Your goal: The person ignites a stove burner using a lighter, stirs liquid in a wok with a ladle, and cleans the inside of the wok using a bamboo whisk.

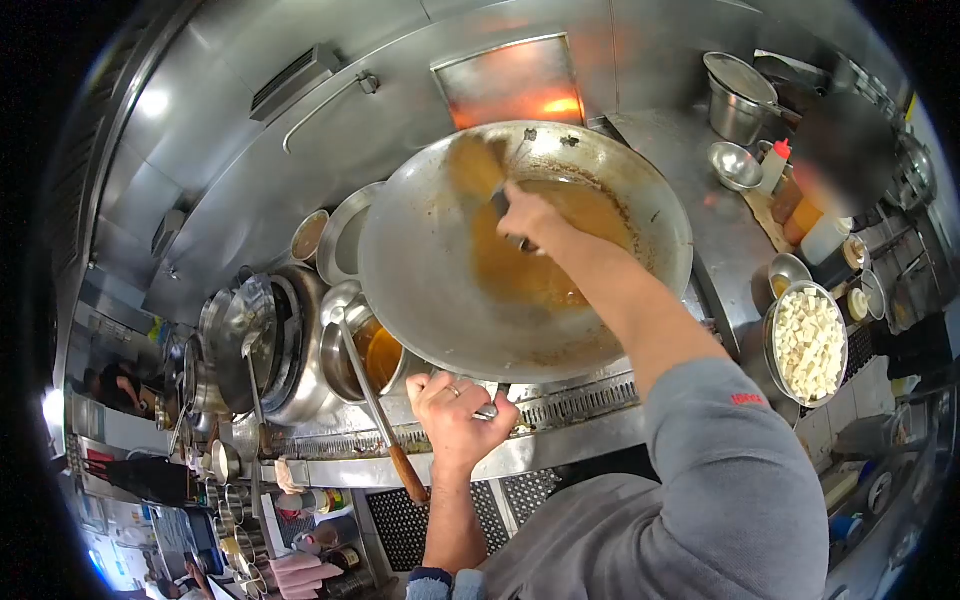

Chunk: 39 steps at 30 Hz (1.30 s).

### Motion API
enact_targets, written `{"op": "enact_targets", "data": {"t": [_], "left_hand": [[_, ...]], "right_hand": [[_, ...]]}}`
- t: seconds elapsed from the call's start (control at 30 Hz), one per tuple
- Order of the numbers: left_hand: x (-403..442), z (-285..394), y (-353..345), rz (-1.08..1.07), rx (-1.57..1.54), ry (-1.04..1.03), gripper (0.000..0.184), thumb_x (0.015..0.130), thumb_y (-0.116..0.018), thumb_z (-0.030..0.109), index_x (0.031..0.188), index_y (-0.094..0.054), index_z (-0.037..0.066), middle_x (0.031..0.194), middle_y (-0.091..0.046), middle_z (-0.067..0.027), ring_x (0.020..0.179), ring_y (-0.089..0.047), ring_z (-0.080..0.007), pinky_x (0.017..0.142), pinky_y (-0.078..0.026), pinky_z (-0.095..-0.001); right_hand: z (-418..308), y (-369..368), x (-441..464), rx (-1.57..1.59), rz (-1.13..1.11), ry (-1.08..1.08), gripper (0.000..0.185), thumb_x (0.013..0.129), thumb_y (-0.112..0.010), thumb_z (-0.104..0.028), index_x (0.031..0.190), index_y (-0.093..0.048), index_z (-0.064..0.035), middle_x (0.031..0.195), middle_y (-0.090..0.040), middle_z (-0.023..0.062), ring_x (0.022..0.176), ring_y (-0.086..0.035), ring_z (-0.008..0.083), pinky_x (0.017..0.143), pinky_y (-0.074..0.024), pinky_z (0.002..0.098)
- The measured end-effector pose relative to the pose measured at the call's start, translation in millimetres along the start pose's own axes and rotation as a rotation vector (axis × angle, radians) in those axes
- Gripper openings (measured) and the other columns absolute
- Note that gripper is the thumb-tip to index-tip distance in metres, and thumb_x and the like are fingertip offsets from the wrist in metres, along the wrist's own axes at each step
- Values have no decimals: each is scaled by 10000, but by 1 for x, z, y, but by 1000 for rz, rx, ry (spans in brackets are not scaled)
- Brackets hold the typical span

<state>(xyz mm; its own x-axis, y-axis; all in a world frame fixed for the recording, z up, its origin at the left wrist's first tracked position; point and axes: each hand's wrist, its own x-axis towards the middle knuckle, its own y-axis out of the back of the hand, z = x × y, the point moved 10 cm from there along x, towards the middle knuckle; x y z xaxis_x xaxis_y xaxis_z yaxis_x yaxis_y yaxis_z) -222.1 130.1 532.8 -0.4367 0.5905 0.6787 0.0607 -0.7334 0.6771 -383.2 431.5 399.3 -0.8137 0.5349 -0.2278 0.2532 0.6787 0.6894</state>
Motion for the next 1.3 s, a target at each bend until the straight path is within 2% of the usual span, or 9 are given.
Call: {"op": "enact_targets", "data": {"t": [0.13, 0.27, 0.5, 0.53, 0.6, 0.8, 1.07, 1.2, 1.3], "left_hand": [[0, 0, 2, 14, -11, -8, 193, 568, -717, 151, 498, -537, 141, 508, -507, 30, 579, -490, -175, 696, -335, -368], [-3, -2, 0, 0, -13, -7, 209, 586, -721, 161, 508, -527, 146, 524, -521, 42, 599, -510, -173, 687, -343, -378], [-1, -2, 3, 39, -40, 8, 191, 569, -716, 153, 502, -538, 141, 527, -522, 41, 626, -516, -169, 693, -337, -375], [-3, -2, 3, 23, -38, 5, 191, 570, -716, 153, 503, -538, 140, 528, -523, 40, 628, -517, -168, 692, -336, -376], [-2, -3, 2, 17, -30, -1, 190, 571, -716, 153, 504, -538, 139, 529, -526, 40, 632, -517, -167, 690, -336, -379], [-3, -4, 4, 35, -65, -38, 221, 585, -735, 172, 505, -533, 137, 522, -524, 39, 599, -501, -167, 686, -340, -372], [-6, -10, 5, 29, -137, -48, 229, 647, -738, 181, 515, -556, 131, 530, -533, 33, 620, -520, -169, 670, -392, -367], [-7, -14, 4, 32, -166, -32, 227, 644, -741, 186, 519, -558, 139, 540, -539, 33, 621, -522, -164, 679, -394, -361], [-11, -15, 0, 59, -173, -22, 228, 616, -749, 191, 512, -550, 154, 549, -537, 48, 604, -511, -156, 680, -387, -350]], "right_hand": [[-25, -61, -56, -160, -349, 404, 894, 698, -764, -266, 1491, -370, -141, 1199, -650, 235, 1150, -617, 361, 922, -514, 456], [12, 19, -27, -140, -203, 3, 771, 676, -763, -252, 1382, -467, -163, 1087, -702, 189, 912, -711, 309, 729, -579, 431], [9, -24, -14, -302, -176, 322, 893, 688, -758, -267, 1496, -389, -166, 1224, -658, 211, 938, -704, 341, 770, -586, 413], [13, -4, -25, -118, -371, 73, 943, 689, -754, -271, 1531, -344, -155, 1227, -660, 207, 967, -698, 335, 782, -578, 414], [40, 17, 8, -162, -66, -55, 954, 687, -752, -260, 1525, -316, -124, 1200, -669, 204, 944, -703, 328, 774, -582, 411], [-29, -14, -94, -336, -431, 42, 1133, 655, -778, -232, 1589, -145, -138, 1098, -676, 238, 954, -684, 319, 804, -546, 409], [2, 53, -165, -694, -494, 344, 920, 632, -749, -186, 1491, -448, -320, 1057, -709, 176, 879, -707, 302, 787, -551, 390], [4, 92, -221, -822, -568, -10, 879, 678, -694, -125, 1501, -438, -300, 1007, -719, 206, 903, -709, 337, 814, -555, 417], [54, 128, -172, -1099, -449, 106, 868, 686, -682, -129, 1501, -438, -303, 1035, -716, 203, 953, -704, 339, 848, -554, 414]]}}
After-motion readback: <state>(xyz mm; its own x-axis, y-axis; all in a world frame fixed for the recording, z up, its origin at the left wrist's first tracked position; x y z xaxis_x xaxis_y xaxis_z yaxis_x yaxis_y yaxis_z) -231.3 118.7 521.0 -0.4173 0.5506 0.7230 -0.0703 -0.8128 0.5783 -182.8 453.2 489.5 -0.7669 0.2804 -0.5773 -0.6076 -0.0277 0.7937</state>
